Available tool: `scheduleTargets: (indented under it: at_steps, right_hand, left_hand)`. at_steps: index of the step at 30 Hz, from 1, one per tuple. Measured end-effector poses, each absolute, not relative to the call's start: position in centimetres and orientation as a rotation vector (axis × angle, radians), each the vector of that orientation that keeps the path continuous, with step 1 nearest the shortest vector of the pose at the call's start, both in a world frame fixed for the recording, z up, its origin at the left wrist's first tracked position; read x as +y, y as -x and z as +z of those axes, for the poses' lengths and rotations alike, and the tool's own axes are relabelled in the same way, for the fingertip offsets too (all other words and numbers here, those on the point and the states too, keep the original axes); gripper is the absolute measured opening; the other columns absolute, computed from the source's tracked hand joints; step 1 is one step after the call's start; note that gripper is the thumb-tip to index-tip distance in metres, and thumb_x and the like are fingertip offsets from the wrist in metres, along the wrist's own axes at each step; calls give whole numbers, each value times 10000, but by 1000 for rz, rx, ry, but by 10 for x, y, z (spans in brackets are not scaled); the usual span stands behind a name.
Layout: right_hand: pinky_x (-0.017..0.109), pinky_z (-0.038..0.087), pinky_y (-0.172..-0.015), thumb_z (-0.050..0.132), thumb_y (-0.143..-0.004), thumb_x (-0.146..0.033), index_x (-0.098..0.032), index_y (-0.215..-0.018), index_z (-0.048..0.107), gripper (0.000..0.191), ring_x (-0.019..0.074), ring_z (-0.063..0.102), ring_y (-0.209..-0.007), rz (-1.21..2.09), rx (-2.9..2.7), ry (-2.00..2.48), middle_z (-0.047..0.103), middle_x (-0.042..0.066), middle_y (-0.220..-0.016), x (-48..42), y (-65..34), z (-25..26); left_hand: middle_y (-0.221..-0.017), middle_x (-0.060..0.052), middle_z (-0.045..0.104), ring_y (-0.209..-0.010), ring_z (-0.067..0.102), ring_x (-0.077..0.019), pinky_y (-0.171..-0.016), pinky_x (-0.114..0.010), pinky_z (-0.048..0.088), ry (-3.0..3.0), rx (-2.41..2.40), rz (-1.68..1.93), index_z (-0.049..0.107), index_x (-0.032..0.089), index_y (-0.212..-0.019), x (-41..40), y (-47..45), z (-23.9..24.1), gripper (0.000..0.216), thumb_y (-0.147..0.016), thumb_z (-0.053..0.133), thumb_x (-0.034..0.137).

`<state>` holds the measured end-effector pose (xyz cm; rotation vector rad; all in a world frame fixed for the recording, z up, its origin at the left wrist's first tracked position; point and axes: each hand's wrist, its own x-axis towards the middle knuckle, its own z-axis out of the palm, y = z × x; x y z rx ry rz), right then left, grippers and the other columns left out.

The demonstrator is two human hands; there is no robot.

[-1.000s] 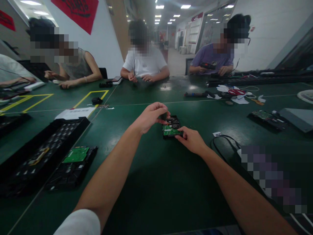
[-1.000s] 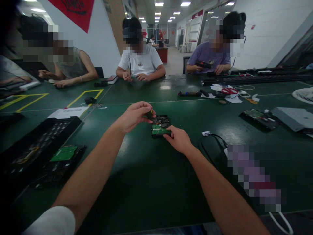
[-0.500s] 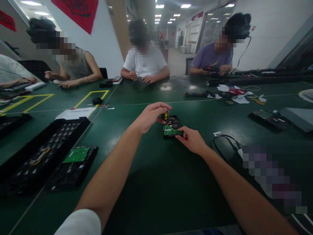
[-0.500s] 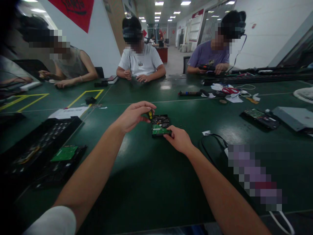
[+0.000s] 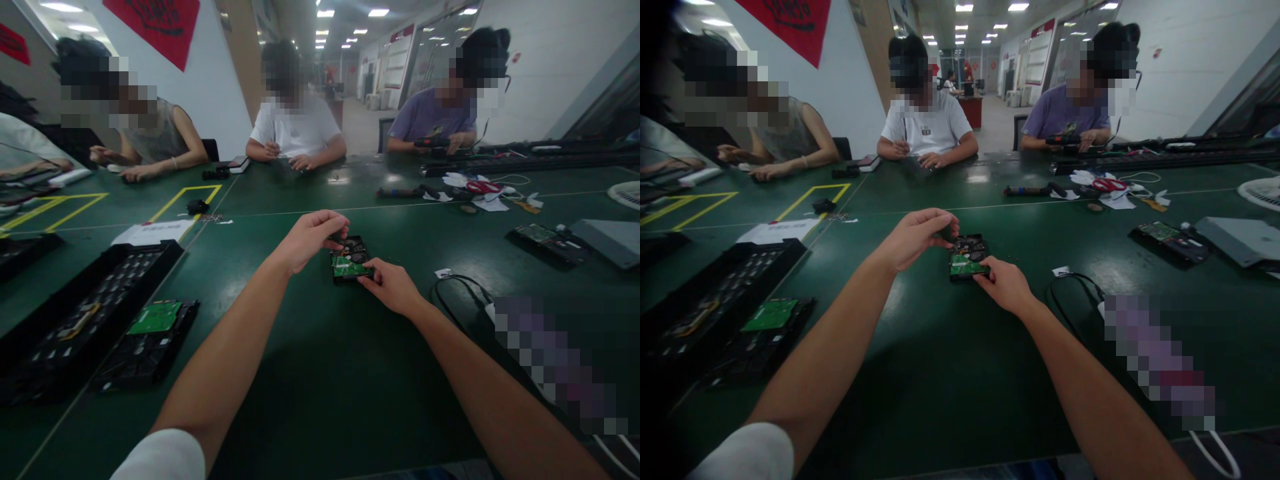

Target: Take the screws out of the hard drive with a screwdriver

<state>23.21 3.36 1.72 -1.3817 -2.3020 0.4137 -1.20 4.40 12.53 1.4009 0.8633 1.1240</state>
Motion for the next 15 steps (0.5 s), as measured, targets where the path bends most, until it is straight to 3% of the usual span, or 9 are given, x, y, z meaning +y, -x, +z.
scheduleTargets:
  at_steps: [8, 15]
  right_hand:
    - [301, 352, -616, 658, -994, -406, -242, -1205, 650, 268, 178, 594, -684, 428, -2295, 1376, 637, -24, -747, 34, -233, 18]
    - [298, 356, -619, 673, -983, -404, -224, -1199, 647, 282, 178, 587, -691, 425, -2299, 1368, 636, -15, -761, 35, -232, 17]
  left_hand:
    - [-1097, -83, 743, -911, 637, -172, -680, -252, 525, -1541, 1001, 1119, 817, 203, -1075, 48, 17, 120, 348, -886, 738, 484]
    - [-1030, -65, 690, -875, 626, -152, -666, -242, 541, -1592, 917, 1081, 713, 184, -1159, 46, 16, 121, 332, -904, 736, 396]
